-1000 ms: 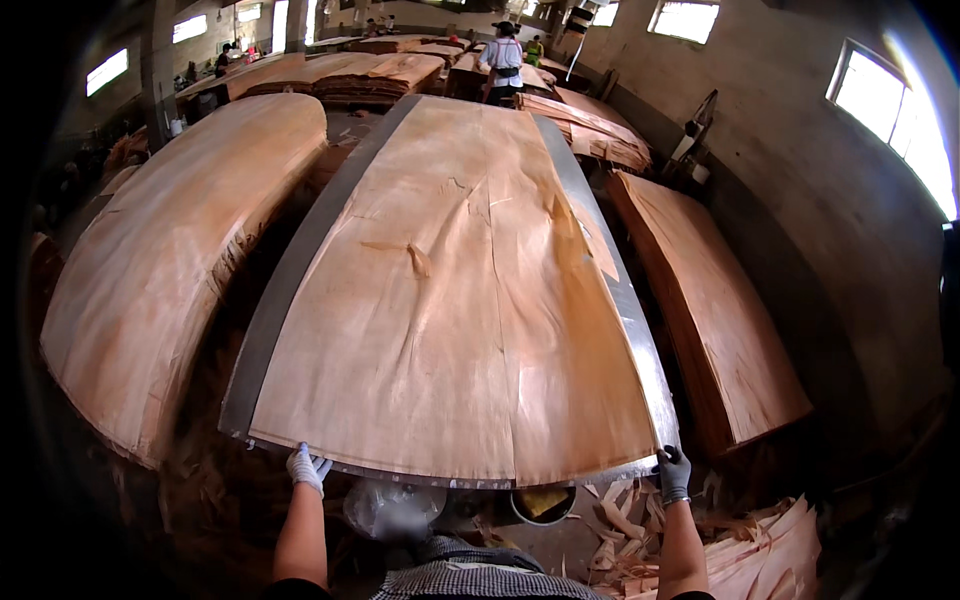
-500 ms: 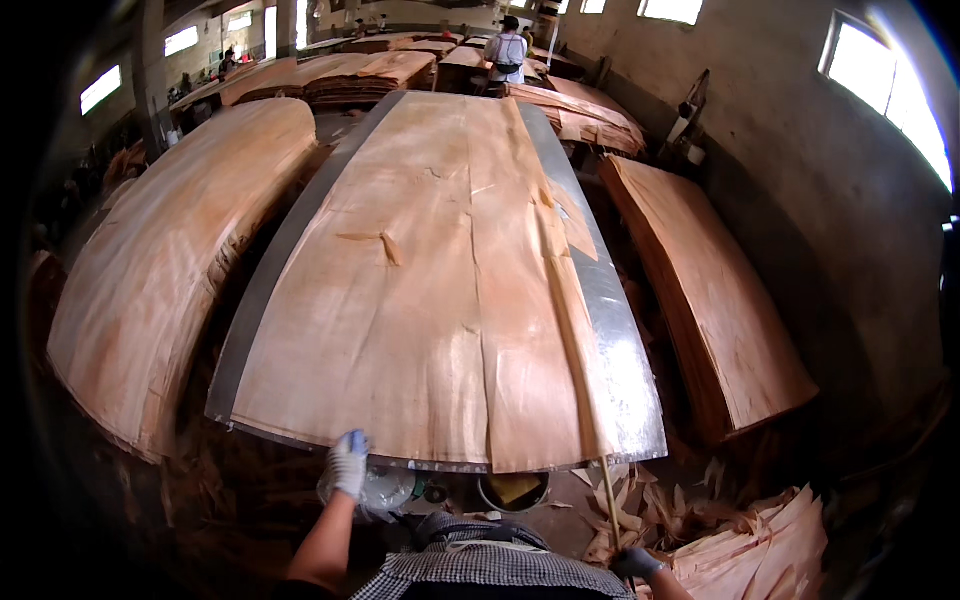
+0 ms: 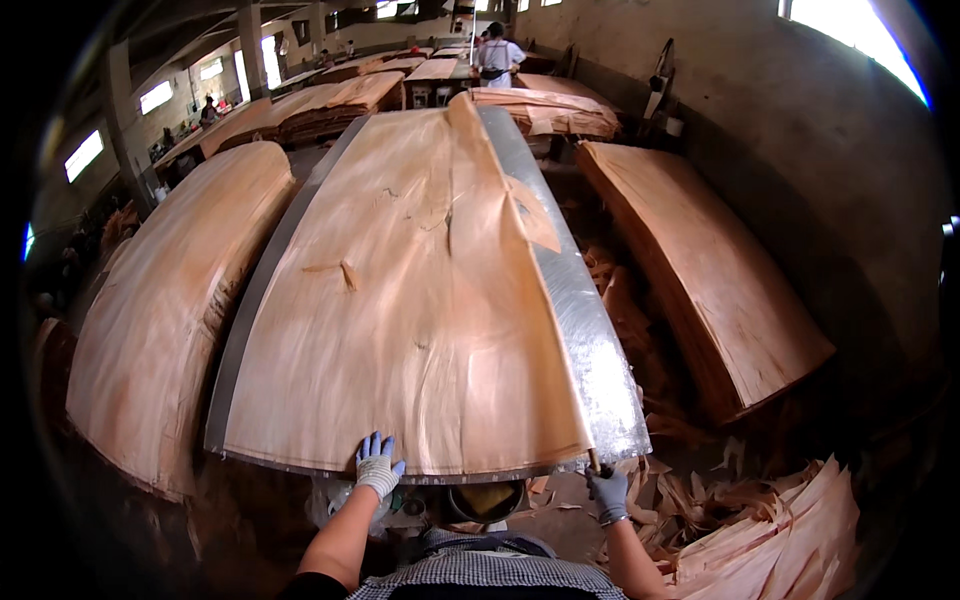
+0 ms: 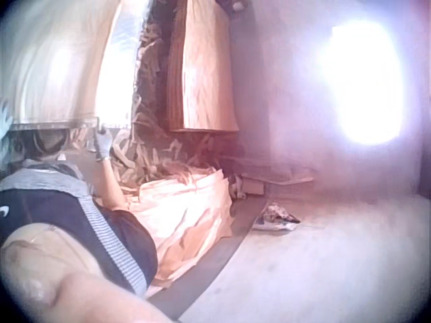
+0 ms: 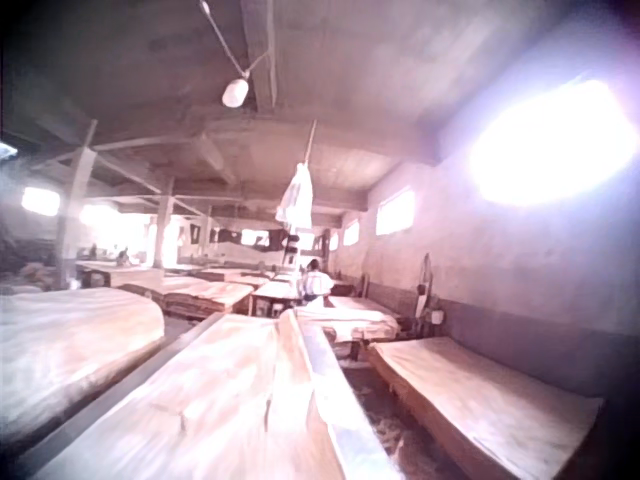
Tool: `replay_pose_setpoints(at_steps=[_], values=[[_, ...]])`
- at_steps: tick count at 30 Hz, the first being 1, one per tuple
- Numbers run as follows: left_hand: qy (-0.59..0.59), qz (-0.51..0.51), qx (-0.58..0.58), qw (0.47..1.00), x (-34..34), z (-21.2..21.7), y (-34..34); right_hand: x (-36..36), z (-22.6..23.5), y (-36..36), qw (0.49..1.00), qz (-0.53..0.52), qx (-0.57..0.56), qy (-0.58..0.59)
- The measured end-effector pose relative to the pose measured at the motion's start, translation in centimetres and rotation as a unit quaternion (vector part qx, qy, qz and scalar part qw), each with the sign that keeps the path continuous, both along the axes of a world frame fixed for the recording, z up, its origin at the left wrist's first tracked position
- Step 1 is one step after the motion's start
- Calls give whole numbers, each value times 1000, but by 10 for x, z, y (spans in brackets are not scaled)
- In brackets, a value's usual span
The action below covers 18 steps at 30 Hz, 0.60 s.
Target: The person handles and organizes thin sheets of wood veneer, moving them between stacks, trimming a sheet, and taping sections together.
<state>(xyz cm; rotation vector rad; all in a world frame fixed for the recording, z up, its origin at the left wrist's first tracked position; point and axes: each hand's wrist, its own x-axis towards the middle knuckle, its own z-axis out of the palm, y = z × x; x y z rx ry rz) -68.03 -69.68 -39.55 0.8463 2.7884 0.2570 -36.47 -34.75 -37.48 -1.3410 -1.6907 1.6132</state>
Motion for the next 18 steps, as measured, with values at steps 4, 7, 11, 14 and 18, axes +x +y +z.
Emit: replay_pose_setpoints(at_steps=[4, 7, 11, 14, 18], values=[[13, -10, -31, 999, 6, 2, 12, 18, -9, 19, 998, -44, 36, 15], [28, 0, -38, 999, 8, 1, 13, 31, -12, 22, 993, -41, 109, -16], [23, -6, -33, 999, 11, 1, 15, 89, -34, 24, 934, -61, 290, -201], [23, -5, -32, 999, 8, 2, 13, 152, -29, 25, 875, -88, 322, -351], [31, -5, -34, 999, 10, 0, 14, 216, -35, 46, 876, -112, 275, -381]])
